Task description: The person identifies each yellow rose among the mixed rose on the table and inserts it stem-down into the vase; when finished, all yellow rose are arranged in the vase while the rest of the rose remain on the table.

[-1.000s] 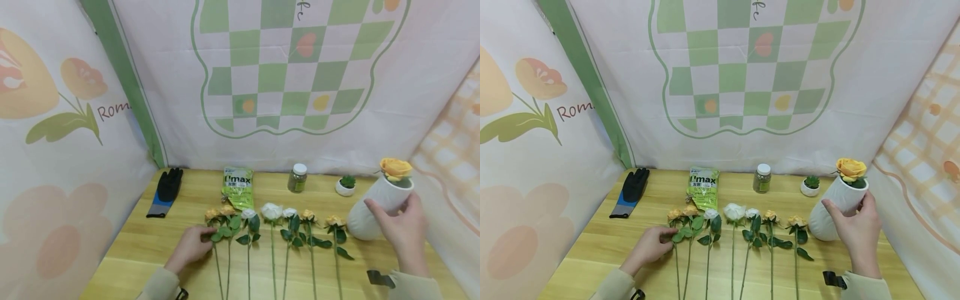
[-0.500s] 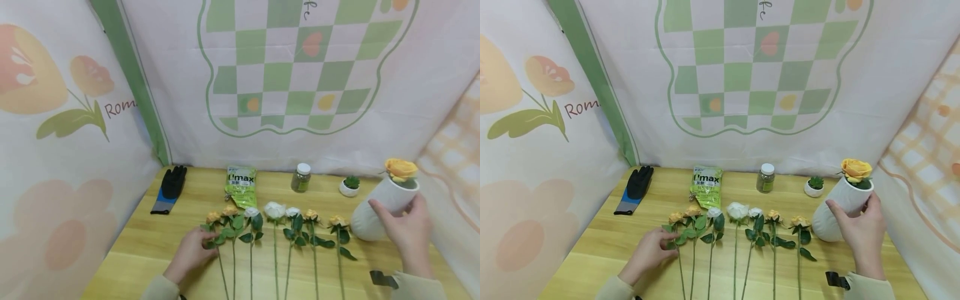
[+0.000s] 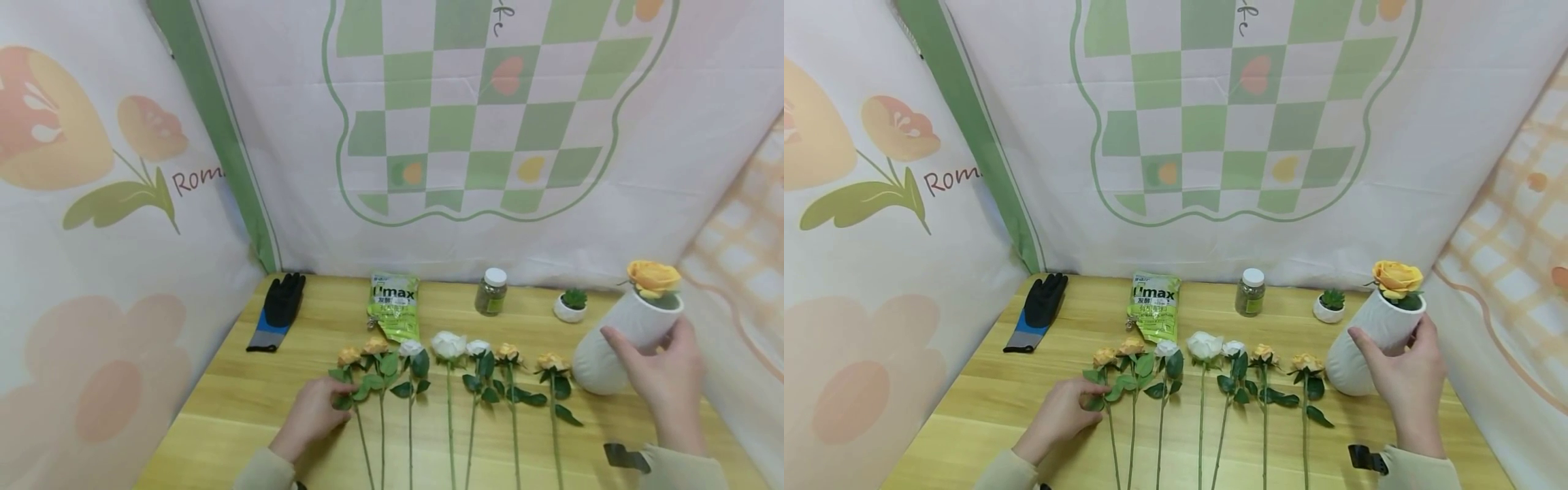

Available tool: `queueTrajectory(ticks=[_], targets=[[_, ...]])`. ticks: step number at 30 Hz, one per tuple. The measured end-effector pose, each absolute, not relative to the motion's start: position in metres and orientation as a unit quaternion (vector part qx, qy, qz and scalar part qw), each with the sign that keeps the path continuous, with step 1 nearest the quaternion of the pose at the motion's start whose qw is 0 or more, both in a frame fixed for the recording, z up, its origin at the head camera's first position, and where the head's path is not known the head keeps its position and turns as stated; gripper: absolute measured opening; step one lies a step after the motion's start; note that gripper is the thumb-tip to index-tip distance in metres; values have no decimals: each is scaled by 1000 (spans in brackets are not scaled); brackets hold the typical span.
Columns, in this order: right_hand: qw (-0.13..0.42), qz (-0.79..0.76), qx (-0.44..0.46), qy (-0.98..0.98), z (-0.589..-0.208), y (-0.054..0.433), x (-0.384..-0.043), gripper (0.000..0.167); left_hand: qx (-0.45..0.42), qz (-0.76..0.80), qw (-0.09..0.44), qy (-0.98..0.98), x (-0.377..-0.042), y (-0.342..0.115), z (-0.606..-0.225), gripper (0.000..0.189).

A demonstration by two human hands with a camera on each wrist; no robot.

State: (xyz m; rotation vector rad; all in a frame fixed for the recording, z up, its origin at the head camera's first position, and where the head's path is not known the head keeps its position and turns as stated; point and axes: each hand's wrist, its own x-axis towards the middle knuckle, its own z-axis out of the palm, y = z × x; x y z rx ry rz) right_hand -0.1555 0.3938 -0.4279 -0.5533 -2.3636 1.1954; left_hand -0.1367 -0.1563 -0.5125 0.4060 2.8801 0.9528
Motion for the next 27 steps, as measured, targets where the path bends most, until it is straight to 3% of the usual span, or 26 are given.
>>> queueTrajectory(ticks=[9,17,27], targets=[[217,437,-200,-850,-427,394,-155,102,119,297,53,946,-141,-154,-516,46],[215,437,-200,-850,-429,395,-155,103,120,299,46,945,-140,-152,-517,33],[210,434,-198,-853,-428,395,-155,104,101,316,82,940,-139,-150,-516,38]])
